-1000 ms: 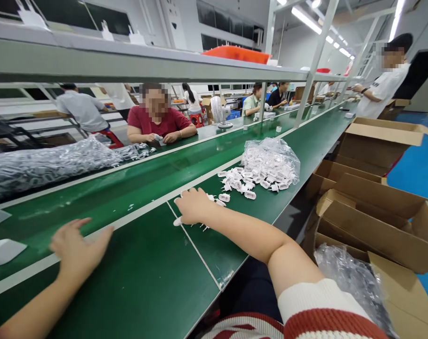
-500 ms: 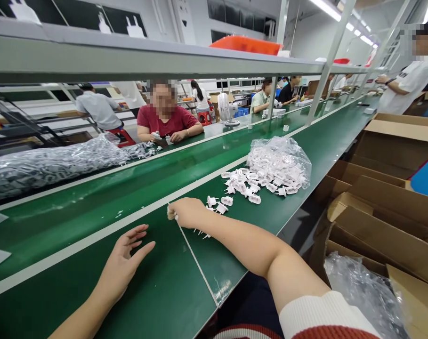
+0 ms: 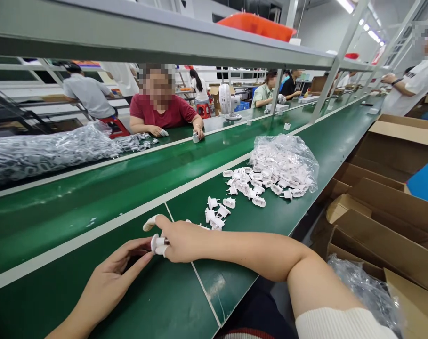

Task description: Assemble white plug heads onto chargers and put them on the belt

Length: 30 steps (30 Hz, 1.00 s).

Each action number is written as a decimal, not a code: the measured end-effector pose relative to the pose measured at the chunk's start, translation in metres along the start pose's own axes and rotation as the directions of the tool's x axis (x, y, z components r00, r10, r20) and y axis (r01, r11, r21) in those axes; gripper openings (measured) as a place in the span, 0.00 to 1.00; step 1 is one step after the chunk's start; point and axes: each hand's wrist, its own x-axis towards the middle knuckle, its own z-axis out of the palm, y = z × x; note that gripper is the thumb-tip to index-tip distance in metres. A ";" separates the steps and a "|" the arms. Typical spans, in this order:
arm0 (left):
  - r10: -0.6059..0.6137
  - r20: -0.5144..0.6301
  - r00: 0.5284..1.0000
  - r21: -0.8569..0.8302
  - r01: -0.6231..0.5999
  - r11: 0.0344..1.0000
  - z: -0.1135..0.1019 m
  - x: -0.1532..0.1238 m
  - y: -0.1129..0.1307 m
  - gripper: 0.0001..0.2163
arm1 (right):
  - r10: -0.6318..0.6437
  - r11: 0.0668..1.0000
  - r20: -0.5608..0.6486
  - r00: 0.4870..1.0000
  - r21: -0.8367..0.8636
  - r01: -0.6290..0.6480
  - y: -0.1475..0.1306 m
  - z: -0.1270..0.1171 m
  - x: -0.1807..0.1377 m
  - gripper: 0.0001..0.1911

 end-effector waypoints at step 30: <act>-0.012 -0.063 0.998 0.023 0.014 1.000 -0.002 -0.006 0.000 0.20 | 0.165 0.496 0.130 0.978 0.846 -0.196 0.020 0.020 0.004 0.27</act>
